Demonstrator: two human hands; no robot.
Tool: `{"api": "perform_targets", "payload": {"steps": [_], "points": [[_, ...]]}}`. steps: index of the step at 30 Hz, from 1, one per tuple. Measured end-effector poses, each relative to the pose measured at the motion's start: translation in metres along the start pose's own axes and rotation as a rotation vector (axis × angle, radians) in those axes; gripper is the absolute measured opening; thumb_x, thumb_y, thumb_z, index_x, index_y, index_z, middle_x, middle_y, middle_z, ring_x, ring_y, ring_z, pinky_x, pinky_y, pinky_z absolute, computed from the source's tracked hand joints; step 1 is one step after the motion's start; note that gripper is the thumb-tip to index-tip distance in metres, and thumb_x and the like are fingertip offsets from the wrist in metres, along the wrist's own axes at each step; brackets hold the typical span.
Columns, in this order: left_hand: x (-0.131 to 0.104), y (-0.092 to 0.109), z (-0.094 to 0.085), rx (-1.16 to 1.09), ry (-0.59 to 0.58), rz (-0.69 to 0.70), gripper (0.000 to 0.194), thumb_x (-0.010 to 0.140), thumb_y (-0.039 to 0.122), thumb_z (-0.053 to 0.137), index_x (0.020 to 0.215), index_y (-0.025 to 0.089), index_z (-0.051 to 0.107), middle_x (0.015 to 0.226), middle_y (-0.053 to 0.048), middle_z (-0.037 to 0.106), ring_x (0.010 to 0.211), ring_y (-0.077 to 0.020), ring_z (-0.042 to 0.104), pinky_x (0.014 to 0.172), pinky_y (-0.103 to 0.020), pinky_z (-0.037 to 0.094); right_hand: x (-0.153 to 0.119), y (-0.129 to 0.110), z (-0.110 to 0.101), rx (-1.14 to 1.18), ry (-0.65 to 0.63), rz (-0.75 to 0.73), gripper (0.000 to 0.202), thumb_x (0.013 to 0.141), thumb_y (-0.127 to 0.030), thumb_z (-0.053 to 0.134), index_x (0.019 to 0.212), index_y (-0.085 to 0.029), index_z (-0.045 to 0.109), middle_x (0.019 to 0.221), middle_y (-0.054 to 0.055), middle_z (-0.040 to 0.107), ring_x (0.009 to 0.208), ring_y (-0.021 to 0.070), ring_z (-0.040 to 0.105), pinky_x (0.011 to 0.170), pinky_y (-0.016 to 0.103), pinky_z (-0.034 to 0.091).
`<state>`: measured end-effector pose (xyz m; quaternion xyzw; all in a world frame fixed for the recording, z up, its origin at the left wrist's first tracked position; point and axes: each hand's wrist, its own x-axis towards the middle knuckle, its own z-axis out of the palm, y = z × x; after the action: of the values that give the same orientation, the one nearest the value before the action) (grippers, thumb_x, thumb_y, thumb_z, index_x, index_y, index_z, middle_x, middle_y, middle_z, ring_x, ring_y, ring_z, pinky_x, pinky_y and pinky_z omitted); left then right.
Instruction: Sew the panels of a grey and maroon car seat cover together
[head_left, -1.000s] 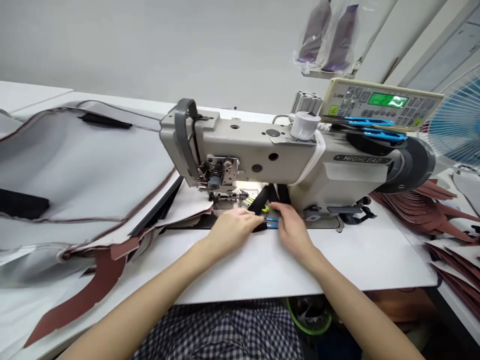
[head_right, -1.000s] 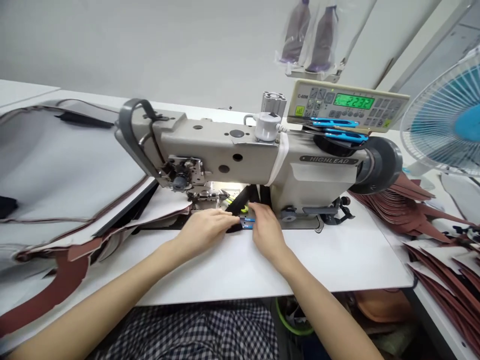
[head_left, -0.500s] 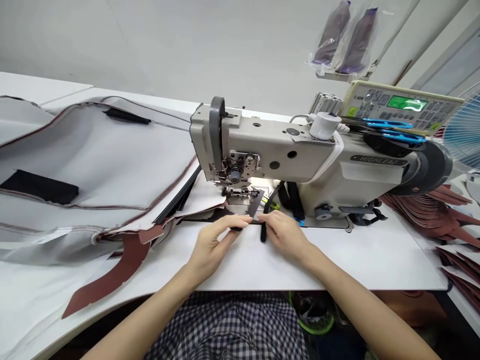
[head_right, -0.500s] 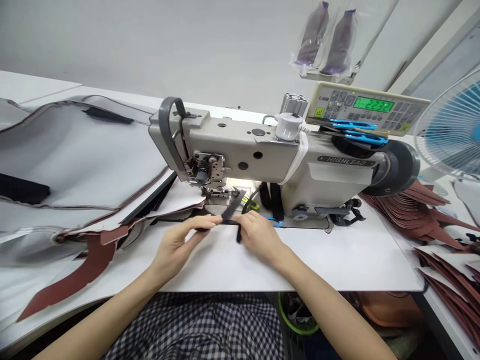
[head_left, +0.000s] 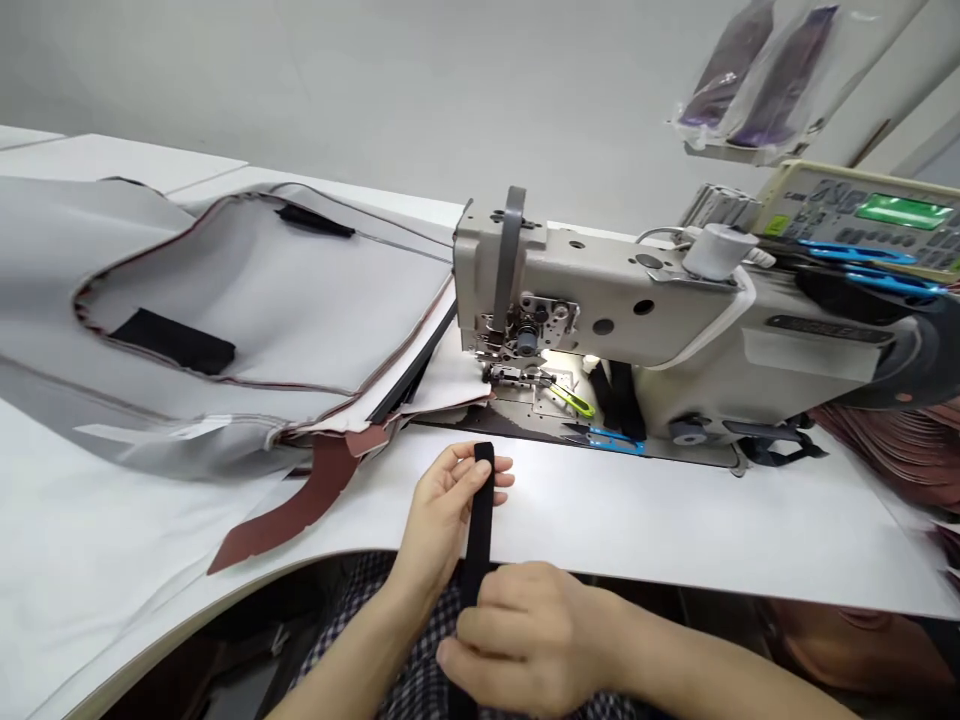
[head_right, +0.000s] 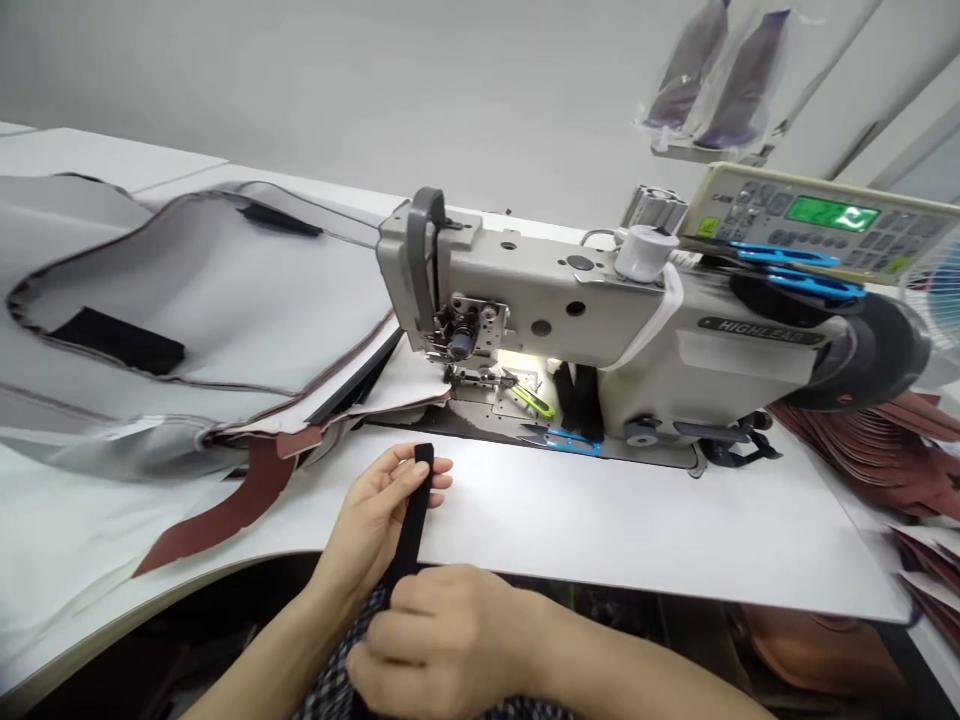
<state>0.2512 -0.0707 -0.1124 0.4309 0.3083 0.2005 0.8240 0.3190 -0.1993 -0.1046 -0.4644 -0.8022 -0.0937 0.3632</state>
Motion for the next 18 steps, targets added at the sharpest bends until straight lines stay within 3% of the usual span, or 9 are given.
{"api": "perform_targets", "payload": {"steps": [2,5,7,13,18], "points": [[-0.004,0.001,-0.004,-0.025,0.047,0.023,0.042,0.073,0.041,0.081,0.099,0.015,0.06,0.101,-0.007,0.071,0.084,-0.0147,0.067,0.074,-0.023,0.056,0.001,-0.006,0.012,0.175,0.1,0.241,0.015,0.095,-0.016,0.05,0.089,-0.017,0.063,0.069,0.0,0.062,0.056,0.0108,0.052,0.053,0.022,0.044],[-0.011,0.002,-0.01,-0.016,0.056,0.035,0.039,0.075,0.042,0.08,0.099,0.015,0.065,0.103,-0.009,0.072,0.089,-0.0186,0.069,0.077,-0.026,0.057,0.002,-0.003,0.018,0.43,0.232,0.852,0.021,0.1,-0.031,0.047,0.088,-0.018,0.059,0.061,-0.004,0.051,0.05,0.0091,0.042,0.047,0.021,0.035],[-0.015,-0.001,-0.013,0.015,0.03,0.045,0.037,0.079,0.044,0.076,0.103,0.016,0.068,0.104,-0.009,0.073,0.093,-0.0208,0.069,0.077,-0.026,0.056,0.004,0.002,0.021,0.569,0.257,1.101,0.034,0.101,-0.043,0.043,0.081,-0.018,0.056,0.061,-0.004,0.045,0.052,0.0091,0.037,0.048,0.022,0.031],[-0.02,-0.009,-0.016,0.197,-0.072,0.138,0.029,0.087,0.042,0.069,0.105,0.02,0.074,0.107,-0.007,0.073,0.102,-0.0209,0.067,0.093,-0.028,0.054,0.007,0.007,0.029,0.772,0.387,1.278,0.048,0.098,-0.057,0.044,0.07,-0.018,0.049,0.06,-0.003,0.041,0.054,0.01,0.036,0.049,0.023,0.03],[-0.021,-0.014,-0.021,0.209,-0.073,0.185,0.027,0.085,0.041,0.071,0.104,0.023,0.075,0.11,-0.005,0.073,0.106,-0.0216,0.067,0.095,-0.028,0.054,0.012,0.004,0.034,0.831,0.481,1.272,0.047,0.098,-0.056,0.046,0.071,-0.017,0.051,0.064,-0.003,0.042,0.059,0.0107,0.037,0.053,0.024,0.032]]}}
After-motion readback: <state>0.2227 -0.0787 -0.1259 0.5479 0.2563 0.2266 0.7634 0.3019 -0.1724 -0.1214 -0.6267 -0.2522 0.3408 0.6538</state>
